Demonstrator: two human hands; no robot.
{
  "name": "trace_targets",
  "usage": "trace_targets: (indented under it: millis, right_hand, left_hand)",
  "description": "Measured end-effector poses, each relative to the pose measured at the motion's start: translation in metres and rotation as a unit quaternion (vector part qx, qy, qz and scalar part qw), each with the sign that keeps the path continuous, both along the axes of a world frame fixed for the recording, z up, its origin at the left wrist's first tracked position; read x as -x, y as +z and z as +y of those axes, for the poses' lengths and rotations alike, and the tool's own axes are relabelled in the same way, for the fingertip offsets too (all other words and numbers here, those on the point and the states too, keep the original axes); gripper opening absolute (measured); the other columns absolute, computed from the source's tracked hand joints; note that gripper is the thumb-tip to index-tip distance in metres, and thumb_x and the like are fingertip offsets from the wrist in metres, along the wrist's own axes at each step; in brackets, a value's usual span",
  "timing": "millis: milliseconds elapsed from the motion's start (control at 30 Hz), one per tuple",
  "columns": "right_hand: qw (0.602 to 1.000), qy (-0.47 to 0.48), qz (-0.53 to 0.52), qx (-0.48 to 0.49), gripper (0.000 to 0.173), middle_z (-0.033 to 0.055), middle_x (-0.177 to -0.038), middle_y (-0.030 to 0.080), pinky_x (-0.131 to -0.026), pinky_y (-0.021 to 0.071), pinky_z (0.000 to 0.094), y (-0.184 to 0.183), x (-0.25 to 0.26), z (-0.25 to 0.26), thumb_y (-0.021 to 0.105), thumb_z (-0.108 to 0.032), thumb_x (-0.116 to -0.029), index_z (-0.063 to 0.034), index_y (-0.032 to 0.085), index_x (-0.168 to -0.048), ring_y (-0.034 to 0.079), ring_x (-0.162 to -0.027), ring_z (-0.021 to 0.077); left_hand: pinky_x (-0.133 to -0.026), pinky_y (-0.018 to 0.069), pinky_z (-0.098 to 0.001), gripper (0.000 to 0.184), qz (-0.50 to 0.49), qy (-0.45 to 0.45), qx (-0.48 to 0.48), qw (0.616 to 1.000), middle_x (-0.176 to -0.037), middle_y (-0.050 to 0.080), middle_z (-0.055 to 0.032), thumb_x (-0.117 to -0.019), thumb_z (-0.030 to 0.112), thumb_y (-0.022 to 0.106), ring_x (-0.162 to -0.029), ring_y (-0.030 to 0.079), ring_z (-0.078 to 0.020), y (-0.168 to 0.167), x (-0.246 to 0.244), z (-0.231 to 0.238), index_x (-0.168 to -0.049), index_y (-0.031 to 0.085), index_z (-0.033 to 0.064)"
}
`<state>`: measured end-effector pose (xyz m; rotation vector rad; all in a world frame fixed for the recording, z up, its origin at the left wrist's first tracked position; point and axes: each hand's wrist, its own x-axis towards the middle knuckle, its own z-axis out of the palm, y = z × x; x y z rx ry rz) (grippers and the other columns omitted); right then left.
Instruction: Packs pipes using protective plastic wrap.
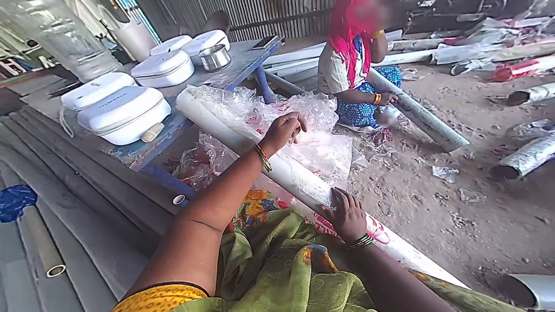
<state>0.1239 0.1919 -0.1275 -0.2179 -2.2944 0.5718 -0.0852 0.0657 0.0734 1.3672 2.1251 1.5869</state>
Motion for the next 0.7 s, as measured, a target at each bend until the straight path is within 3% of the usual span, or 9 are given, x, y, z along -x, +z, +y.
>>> trace_targets:
  millis: [33, 100, 233, 300, 367, 467, 533, 600, 700]
  right_hand:
    - [1.000, 0.000, 0.000, -0.001, 0.067, 0.0258, -0.122, 0.069, -0.084, 0.0525, 0.0628, 0.000, 0.000, 0.000, 0.061, -0.053, -0.0903, 0.0049, 0.067, -0.124, 0.068, -0.107, 0.0473]
    - [1.000, 0.000, 0.000, -0.002, 0.068, 0.0265, -0.123, 0.069, -0.084, 0.0522, 0.0633, 0.000, 0.001, -0.001, 0.060, -0.052, -0.0902, 0.0056, 0.066, -0.125, 0.068, -0.108, 0.0480]
    - [1.000, 0.001, -0.010, -0.004, 0.071, 0.0273, -0.124, 0.068, -0.085, 0.0509, 0.0642, 0.000, -0.001, -0.001, 0.056, -0.054, -0.0910, 0.0066, 0.065, -0.126, 0.067, -0.109, 0.0489]
    - [1.000, 0.002, -0.014, -0.003, 0.073, 0.0282, -0.124, 0.068, -0.087, 0.0505, 0.0645, 0.000, -0.001, -0.001, 0.053, -0.056, -0.0916, 0.0081, 0.066, -0.125, 0.067, -0.110, 0.0489]
    - [1.000, -0.003, -0.014, -0.006, 0.075, 0.0282, -0.124, 0.068, -0.086, 0.0510, 0.0641, -0.001, -0.001, -0.001, 0.052, -0.057, -0.0913, 0.0083, 0.066, -0.125, 0.067, -0.109, 0.0490]
    - [1.000, -0.011, -0.011, -0.015, 0.074, 0.0284, -0.123, 0.068, -0.084, 0.0512, 0.0642, -0.001, 0.000, -0.002, 0.053, -0.056, -0.0910, 0.0079, 0.066, -0.125, 0.068, -0.107, 0.0495]
    - [1.000, -0.013, -0.014, -0.021, 0.075, 0.0286, -0.123, 0.068, -0.084, 0.0513, 0.0641, -0.001, 0.000, -0.002, 0.052, -0.057, -0.0907, 0.0081, 0.066, -0.125, 0.068, -0.106, 0.0495]
    - [0.999, -0.016, -0.019, -0.027, 0.075, 0.0286, -0.124, 0.068, -0.086, 0.0516, 0.0643, -0.001, 0.000, -0.003, 0.053, -0.056, -0.0903, 0.0084, 0.066, -0.125, 0.068, -0.108, 0.0495]
    - [0.999, -0.016, -0.014, -0.034, 0.073, 0.0288, -0.123, 0.068, -0.085, 0.0521, 0.0636, -0.002, 0.001, -0.002, 0.054, -0.053, -0.0900, 0.0095, 0.065, -0.124, 0.068, -0.107, 0.0493]
  left_hand:
    - [-0.054, 0.0423, -0.0193, 0.029, -0.010, 0.017, -0.007, 1.000, -0.062, 0.043, 0.0096, -0.0994, 0.010, 0.033, -0.051, 0.043, 0.0000, -0.004, 0.000, 0.001, -0.089, 0.059, 0.0056]
    - [-0.051, 0.0303, -0.0188, 0.028, 0.002, 0.065, -0.008, 0.998, -0.062, 0.037, 0.0092, -0.1009, 0.012, 0.037, -0.051, 0.034, 0.0002, -0.005, -0.001, -0.001, -0.083, 0.058, 0.0060]
    - [-0.070, 0.0423, -0.0378, 0.047, 0.129, 0.142, 0.053, 0.980, -0.072, 0.052, -0.0042, -0.1089, 0.033, 0.043, -0.068, 0.050, -0.0150, 0.003, -0.006, -0.005, -0.081, 0.059, -0.0006]
    - [-0.082, 0.0481, -0.0488, 0.054, 0.174, 0.150, 0.063, 0.971, -0.089, 0.064, -0.0158, -0.1098, 0.035, 0.037, -0.087, 0.062, -0.0273, 0.008, -0.006, -0.006, -0.091, 0.068, -0.0048]
    - [-0.092, 0.0491, -0.0526, 0.056, 0.206, 0.162, 0.072, 0.962, -0.109, 0.067, -0.0226, -0.1109, 0.035, 0.032, -0.105, 0.064, -0.0346, 0.016, -0.002, -0.007, -0.103, 0.073, -0.0031]
    - [-0.094, 0.0454, -0.0547, 0.051, 0.250, 0.222, 0.076, 0.939, -0.114, 0.062, -0.0259, -0.1084, 0.037, 0.040, -0.109, 0.060, -0.0390, 0.020, 0.013, -0.005, -0.117, 0.073, -0.0008]
    - [-0.108, 0.0356, -0.0591, 0.056, 0.225, 0.256, 0.163, 0.926, -0.143, 0.052, -0.0245, -0.1067, 0.045, 0.046, -0.133, 0.049, -0.0394, 0.027, 0.021, -0.006, -0.143, 0.059, 0.0040]
    - [-0.119, 0.0211, -0.0622, 0.070, 0.200, 0.270, 0.235, 0.912, -0.163, 0.032, -0.0194, -0.1040, 0.048, 0.053, -0.150, 0.032, -0.0371, 0.032, 0.027, -0.006, -0.157, 0.038, 0.0042]
    - [-0.122, 0.0203, -0.0575, 0.064, 0.259, 0.284, 0.127, 0.914, -0.156, 0.047, -0.0184, -0.0992, 0.039, 0.061, -0.145, 0.042, -0.0355, 0.024, 0.027, -0.013, -0.152, 0.048, 0.0051]
